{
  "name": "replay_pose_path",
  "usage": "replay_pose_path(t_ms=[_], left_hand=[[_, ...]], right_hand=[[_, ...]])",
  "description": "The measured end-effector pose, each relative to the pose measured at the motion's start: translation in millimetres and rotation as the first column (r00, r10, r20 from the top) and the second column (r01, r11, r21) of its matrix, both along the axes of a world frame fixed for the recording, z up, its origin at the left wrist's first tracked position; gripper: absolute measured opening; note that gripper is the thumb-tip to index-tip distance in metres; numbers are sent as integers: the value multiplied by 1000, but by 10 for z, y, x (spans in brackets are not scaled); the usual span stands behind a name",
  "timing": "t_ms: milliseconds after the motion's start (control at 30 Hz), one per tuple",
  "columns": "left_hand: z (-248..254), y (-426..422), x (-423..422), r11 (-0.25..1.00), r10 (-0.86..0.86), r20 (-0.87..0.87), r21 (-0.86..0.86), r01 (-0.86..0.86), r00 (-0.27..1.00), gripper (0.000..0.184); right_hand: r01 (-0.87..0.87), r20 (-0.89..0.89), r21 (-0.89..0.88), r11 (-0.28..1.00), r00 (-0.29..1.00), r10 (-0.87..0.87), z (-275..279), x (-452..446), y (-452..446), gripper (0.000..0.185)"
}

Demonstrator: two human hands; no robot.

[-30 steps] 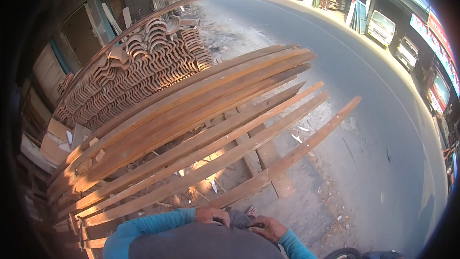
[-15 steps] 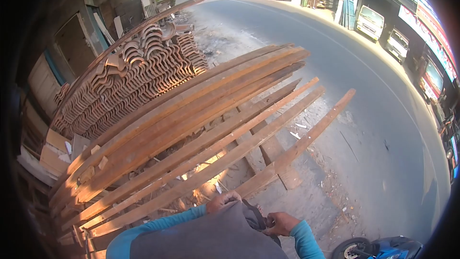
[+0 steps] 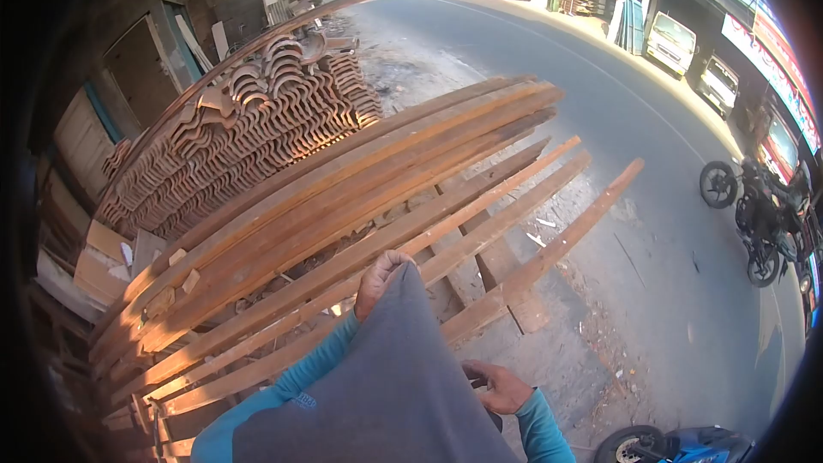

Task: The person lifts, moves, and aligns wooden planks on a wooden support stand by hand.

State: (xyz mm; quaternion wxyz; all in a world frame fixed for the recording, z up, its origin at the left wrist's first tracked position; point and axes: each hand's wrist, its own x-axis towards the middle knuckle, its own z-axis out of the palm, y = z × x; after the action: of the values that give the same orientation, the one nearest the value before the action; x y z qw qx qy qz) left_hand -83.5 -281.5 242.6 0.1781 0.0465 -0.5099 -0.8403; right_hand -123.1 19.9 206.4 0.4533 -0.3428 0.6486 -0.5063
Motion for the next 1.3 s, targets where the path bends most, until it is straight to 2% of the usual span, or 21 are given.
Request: replay_pose_path(t_ms=[100,133,233,300,367,433,500,567,667,733,767,800,833,867,900,967,1033,1100,1167,1233,1300], left_hand=[[178,-143,-101,1000,29,-98,1,-29,995,13],[106,-214,-151,989,76,-144,-112,-92,987,12],[344,-205,7,996,-28,-89,-91,20,996,13],[225,-202,70,967,-230,61,-96,235,971,16],[-323,47,181,864,-383,239,-250,437,892,21],[-375,227,464,692,-542,319,-357,628,778,23],[-371,302,651,510,-645,385,-427,747,660,24],[-395,314,739,487,-607,435,-458,743,666,26],[-427,223,818,591,-385,468,-537,602,795,28],[-408,13,866,710,-92,473,-586,390,876,30],[-373,-157,852,785,34,468,-559,266,883,31],[-304,-317,844,853,109,444,-500,146,889,33],[-261,-712,819,980,-117,351,-111,165,929,36],[-234,-960,837,984,26,344,-173,37,939,34],[-192,-1133,835,968,168,328,-234,-93,930,32],[-32,-1282,768,924,381,242,-122,-361,893,32],[-210,-1505,631,934,331,193,-206,-292,924,33],[-576,-1473,462,881,244,143,-445,-158,959,34],[-839,-1234,311,808,161,186,-589,-21,969,32],[-1076,-832,251,828,59,289,-549,115,955,28],[-1188,-510,293,830,-63,434,-477,288,899,24]], right_hand=[[-37,164,-50,998,985,45,262,143,-223,44],[9,162,-108,994,987,9,225,189,-253,40],[305,32,-71,950,952,-303,271,277,-373,37],[518,-201,-233,823,802,-562,121,-3,-407,31],[703,-342,-521,484,348,-873,589,-556,-282,13],[691,-219,-654,308,217,-951,952,-860,-56,10],[643,-348,-660,389,197,-917,1164,-829,-42,10],[596,-479,-646,476,168,-861,1156,-820,-70,11],[562,-547,-580,590,268,-793,796,-711,-227,13],[631,-356,-352,691,593,-722,584,-594,-278,20],[612,-292,-314,726,665,-687,343,-546,-333,29],[552,-365,-199,810,725,-584,213,-480,-349,40],[470,-288,5,883,846,-449,173,-406,-361,53],[393,-164,119,912,914,-372,238,-278,-367,63],[354,-212,66,933,918,-334,-54,-166,-413,67],[238,-211,59,970,952,-221,-339,64,-467,69],[152,-155,101,983,979,-136,-404,190,-484,69],[-211,-92,112,971,971,221,-595,149,-463,66],[-226,-129,156,962,960,246,-595,139,-391,60],[155,0,137,978,988,-157,-407,79,-249,57],[415,136,74,907,897,-421,-269,-45,-70,53]])
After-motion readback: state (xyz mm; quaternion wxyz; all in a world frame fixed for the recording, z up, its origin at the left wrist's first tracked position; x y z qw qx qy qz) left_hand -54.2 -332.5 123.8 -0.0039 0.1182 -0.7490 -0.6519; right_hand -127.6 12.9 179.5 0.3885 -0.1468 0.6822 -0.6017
